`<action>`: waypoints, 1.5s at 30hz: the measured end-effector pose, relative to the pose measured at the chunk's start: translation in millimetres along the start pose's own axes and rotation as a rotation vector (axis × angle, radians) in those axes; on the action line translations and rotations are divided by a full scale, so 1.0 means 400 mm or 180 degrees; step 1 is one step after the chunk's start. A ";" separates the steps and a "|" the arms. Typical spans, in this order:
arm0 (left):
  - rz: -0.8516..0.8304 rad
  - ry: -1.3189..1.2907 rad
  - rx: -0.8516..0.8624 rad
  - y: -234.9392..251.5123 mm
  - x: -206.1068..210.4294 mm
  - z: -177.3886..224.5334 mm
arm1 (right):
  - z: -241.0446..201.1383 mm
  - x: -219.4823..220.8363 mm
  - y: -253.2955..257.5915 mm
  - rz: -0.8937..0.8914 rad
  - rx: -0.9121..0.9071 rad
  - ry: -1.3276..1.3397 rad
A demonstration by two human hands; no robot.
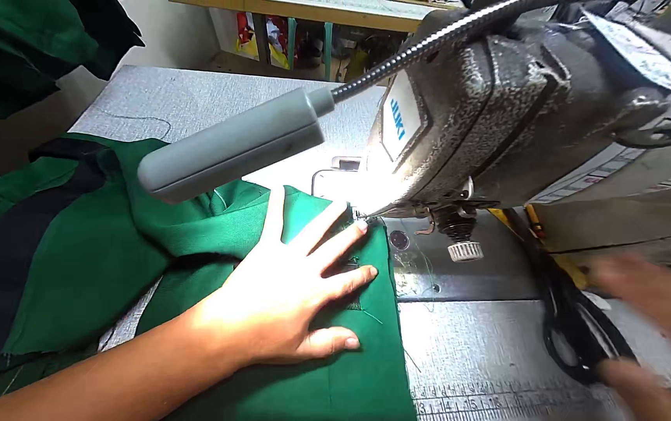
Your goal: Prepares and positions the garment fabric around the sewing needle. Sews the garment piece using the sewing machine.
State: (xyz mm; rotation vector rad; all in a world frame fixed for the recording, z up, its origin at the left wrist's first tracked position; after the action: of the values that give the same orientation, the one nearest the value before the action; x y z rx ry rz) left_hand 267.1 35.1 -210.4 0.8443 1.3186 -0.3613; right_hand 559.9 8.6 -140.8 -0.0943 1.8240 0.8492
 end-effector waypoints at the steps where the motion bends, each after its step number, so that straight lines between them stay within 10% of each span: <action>1: -0.0019 -0.0053 0.0015 -0.004 -0.002 0.002 | -0.069 0.047 0.024 -0.0227 -0.0214 0.0243; 11: -0.0354 -0.0567 -0.0198 -0.050 0.035 -0.018 | -0.275 0.297 0.020 -0.1069 -0.1520 0.0846; 45: -0.0217 -0.0415 -0.0480 -0.036 0.035 -0.059 | -0.277 0.276 0.008 -0.0880 -0.1191 0.0661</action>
State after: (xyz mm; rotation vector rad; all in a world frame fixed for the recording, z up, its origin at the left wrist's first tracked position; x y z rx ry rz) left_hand 244.5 45.5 -228.6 0.6404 1.2388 -0.3596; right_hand 424.1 -18.9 -213.2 -0.6793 1.7671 0.9987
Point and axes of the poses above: each hand's wrist, its own y-axis towards the middle knuckle, its own x-axis out of the palm, z = x × y, the point moved 9 cm from there along y, towards the middle knuckle, and after that the axes turned 11 degrees about z, right-handed, at the moved point
